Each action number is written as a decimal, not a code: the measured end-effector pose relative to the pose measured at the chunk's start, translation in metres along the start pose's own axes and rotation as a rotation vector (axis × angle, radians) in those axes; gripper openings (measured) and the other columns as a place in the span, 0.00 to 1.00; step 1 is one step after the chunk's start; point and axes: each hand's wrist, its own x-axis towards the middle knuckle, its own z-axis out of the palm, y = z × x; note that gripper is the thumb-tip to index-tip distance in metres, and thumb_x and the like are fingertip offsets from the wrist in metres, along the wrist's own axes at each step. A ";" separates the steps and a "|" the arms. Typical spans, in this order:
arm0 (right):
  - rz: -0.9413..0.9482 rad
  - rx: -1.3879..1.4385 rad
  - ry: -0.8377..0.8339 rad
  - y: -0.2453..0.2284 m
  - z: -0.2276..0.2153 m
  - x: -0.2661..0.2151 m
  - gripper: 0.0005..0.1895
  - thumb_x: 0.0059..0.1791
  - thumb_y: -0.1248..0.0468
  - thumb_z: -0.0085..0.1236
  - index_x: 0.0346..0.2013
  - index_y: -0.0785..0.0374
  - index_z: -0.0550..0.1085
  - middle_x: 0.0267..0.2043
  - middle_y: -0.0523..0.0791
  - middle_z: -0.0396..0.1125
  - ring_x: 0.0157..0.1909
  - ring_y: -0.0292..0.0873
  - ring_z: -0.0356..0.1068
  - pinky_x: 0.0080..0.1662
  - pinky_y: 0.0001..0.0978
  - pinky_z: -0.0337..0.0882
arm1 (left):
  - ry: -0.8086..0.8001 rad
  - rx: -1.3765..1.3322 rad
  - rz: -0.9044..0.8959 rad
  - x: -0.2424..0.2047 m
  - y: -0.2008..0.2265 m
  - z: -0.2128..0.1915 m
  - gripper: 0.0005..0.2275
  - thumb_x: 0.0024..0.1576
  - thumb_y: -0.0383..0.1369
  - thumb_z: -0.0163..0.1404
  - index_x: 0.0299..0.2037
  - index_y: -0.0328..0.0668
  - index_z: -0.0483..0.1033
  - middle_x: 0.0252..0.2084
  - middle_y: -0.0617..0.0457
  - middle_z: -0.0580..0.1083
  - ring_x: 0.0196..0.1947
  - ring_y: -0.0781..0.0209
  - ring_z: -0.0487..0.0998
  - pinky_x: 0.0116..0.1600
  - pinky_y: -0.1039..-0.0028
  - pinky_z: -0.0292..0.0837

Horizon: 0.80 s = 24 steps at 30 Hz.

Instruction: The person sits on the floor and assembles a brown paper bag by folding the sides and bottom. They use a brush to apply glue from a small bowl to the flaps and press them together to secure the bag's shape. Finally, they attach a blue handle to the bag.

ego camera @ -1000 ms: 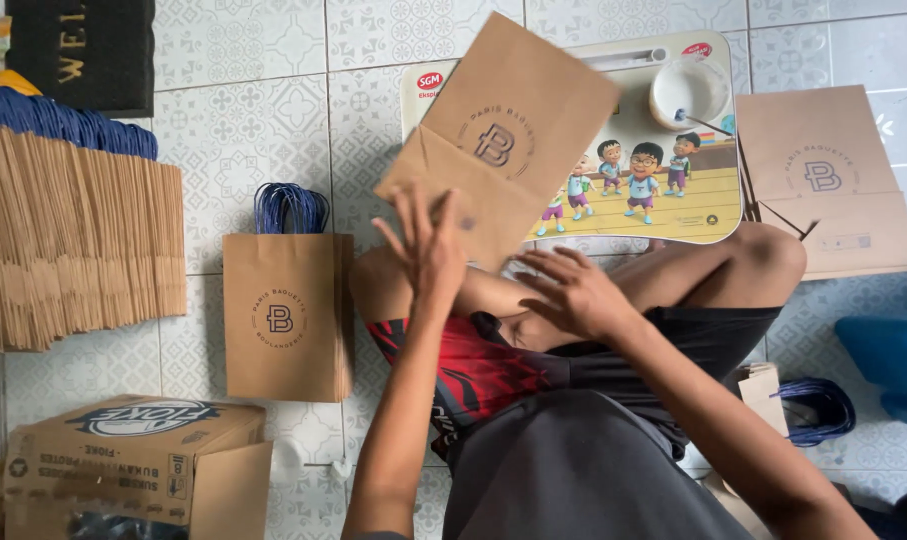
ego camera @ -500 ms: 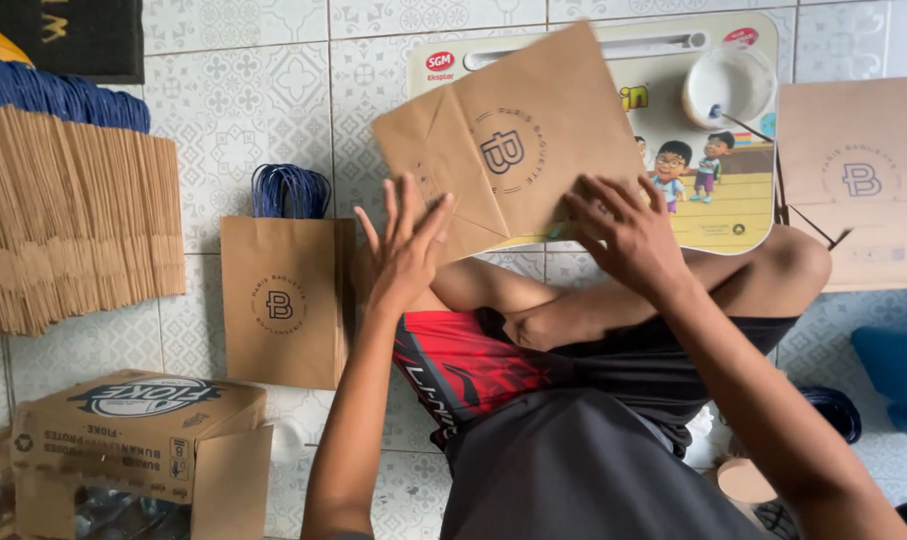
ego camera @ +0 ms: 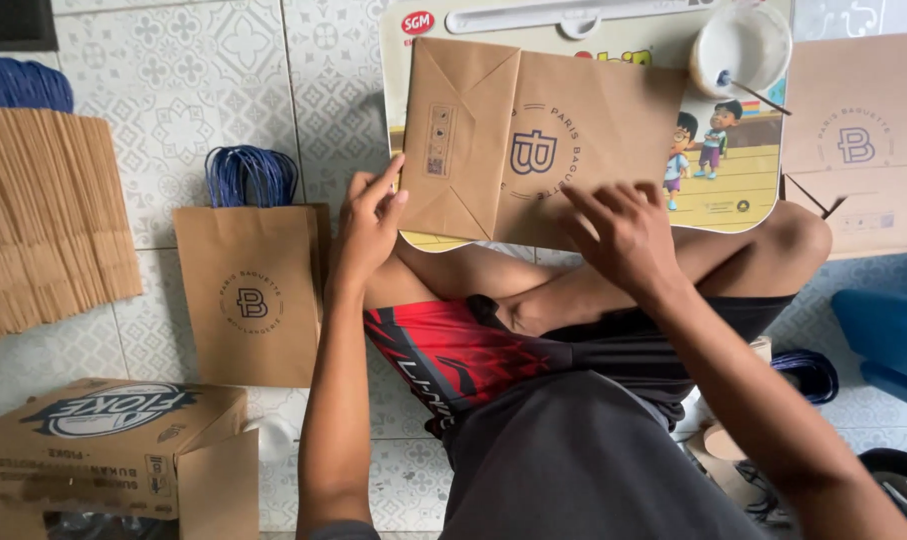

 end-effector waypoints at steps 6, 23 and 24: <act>-0.176 0.186 -0.027 -0.025 0.014 0.130 0.16 0.55 0.59 0.62 0.56 0.60 0.80 0.58 0.48 0.68 0.54 0.48 0.69 0.51 0.41 0.67 | 0.137 0.213 0.103 0.012 0.049 -0.003 0.20 0.60 0.29 0.52 0.64 0.48 0.72 0.65 0.46 0.64 0.58 0.46 0.69 0.62 0.58 0.64; -0.131 0.192 -0.031 -0.035 0.096 0.203 0.21 0.62 0.53 0.53 0.68 0.51 0.80 0.73 0.56 0.47 0.64 0.62 0.52 0.64 0.56 0.46 | -0.303 0.152 0.052 0.014 0.024 -0.037 0.27 0.65 0.39 0.43 0.75 0.61 0.49 0.68 0.46 0.67 0.60 0.41 0.73 0.50 0.53 0.70; -0.111 0.179 -0.053 -0.035 0.096 0.201 0.22 0.64 0.51 0.49 0.71 0.50 0.78 0.75 0.57 0.43 0.65 0.65 0.51 0.65 0.59 0.45 | -0.291 0.135 0.126 0.015 0.021 -0.037 0.29 0.64 0.36 0.46 0.75 0.57 0.49 0.70 0.38 0.62 0.65 0.37 0.68 0.59 0.49 0.66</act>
